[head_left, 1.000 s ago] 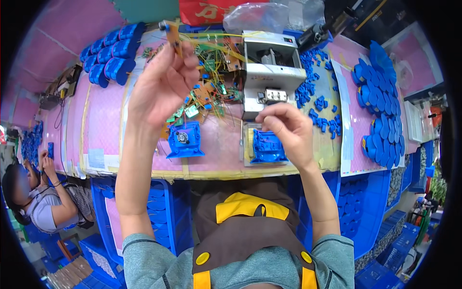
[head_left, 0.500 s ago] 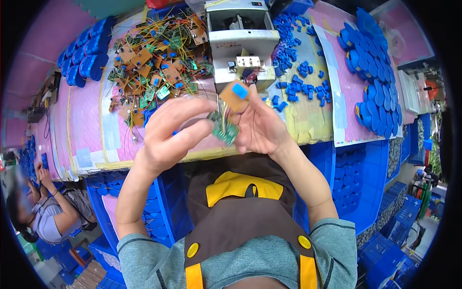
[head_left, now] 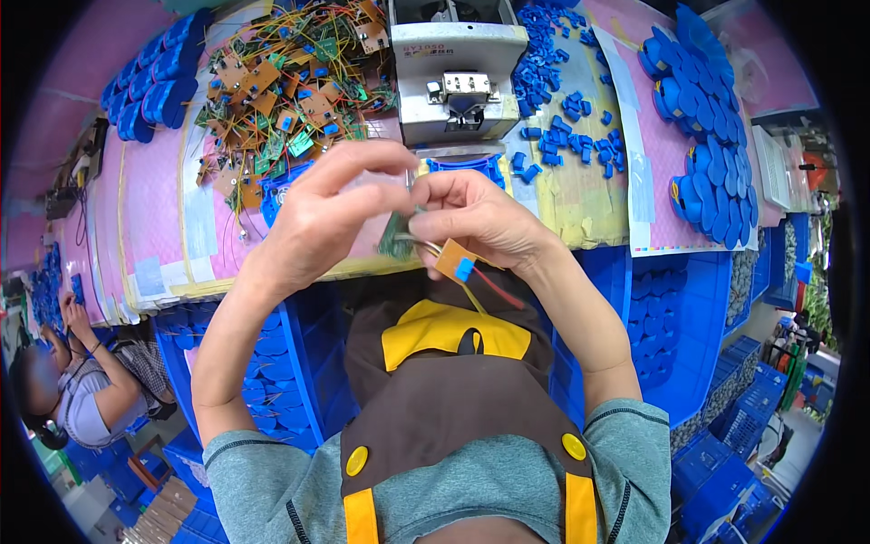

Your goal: Assembling small electronic components by connecting wires to circuit boards using a specialized handheld assembly tool.

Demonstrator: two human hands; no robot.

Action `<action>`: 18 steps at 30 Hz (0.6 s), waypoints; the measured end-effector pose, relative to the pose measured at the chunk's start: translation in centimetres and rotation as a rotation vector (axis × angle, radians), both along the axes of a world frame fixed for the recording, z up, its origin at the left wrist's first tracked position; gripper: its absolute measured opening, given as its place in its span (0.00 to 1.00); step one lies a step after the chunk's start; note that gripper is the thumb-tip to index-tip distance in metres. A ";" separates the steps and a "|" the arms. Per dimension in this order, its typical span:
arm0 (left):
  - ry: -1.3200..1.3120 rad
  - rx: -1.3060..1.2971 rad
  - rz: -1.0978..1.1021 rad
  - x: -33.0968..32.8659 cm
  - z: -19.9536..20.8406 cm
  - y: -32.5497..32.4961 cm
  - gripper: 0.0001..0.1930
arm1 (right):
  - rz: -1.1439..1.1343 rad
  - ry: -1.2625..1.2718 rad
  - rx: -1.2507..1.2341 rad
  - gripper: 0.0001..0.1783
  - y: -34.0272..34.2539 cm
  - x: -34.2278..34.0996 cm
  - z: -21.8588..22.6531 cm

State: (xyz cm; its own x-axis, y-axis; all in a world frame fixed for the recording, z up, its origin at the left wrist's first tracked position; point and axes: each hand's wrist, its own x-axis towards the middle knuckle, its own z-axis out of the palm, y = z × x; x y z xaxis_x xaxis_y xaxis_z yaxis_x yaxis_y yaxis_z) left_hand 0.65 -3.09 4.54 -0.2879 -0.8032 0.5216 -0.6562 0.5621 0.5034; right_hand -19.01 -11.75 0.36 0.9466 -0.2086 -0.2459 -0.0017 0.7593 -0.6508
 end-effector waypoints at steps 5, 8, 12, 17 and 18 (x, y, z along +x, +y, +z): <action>-0.046 -0.079 0.050 -1.3 -1.2 1.9 0.21 | -0.451 0.064 0.047 0.08 1.8 -0.2 -0.5; -0.259 -0.091 0.004 -3.1 -1.6 2.5 0.26 | -0.550 -0.015 0.061 0.05 2.7 -0.5 -1.1; -0.239 -0.184 0.028 -3.3 -2.7 2.5 0.24 | -0.655 0.021 0.060 0.07 3.4 -0.6 -0.7; 0.190 0.084 0.215 -2.8 -1.7 2.2 0.11 | -0.630 0.069 -0.091 0.07 4.0 -1.7 -2.8; 0.339 0.226 0.298 -2.7 -1.6 2.0 0.09 | -0.576 0.079 -0.204 0.07 4.3 -1.9 -3.0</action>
State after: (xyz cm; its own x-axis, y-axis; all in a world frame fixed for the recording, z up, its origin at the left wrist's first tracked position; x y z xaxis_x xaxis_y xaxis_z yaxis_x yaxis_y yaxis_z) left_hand -2.03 -1.12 2.94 0.1264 -0.9284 0.3495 -0.5503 0.2275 0.8033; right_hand -20.95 -7.49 -2.69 0.6485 -0.7311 -0.2121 0.3174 0.5130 -0.7975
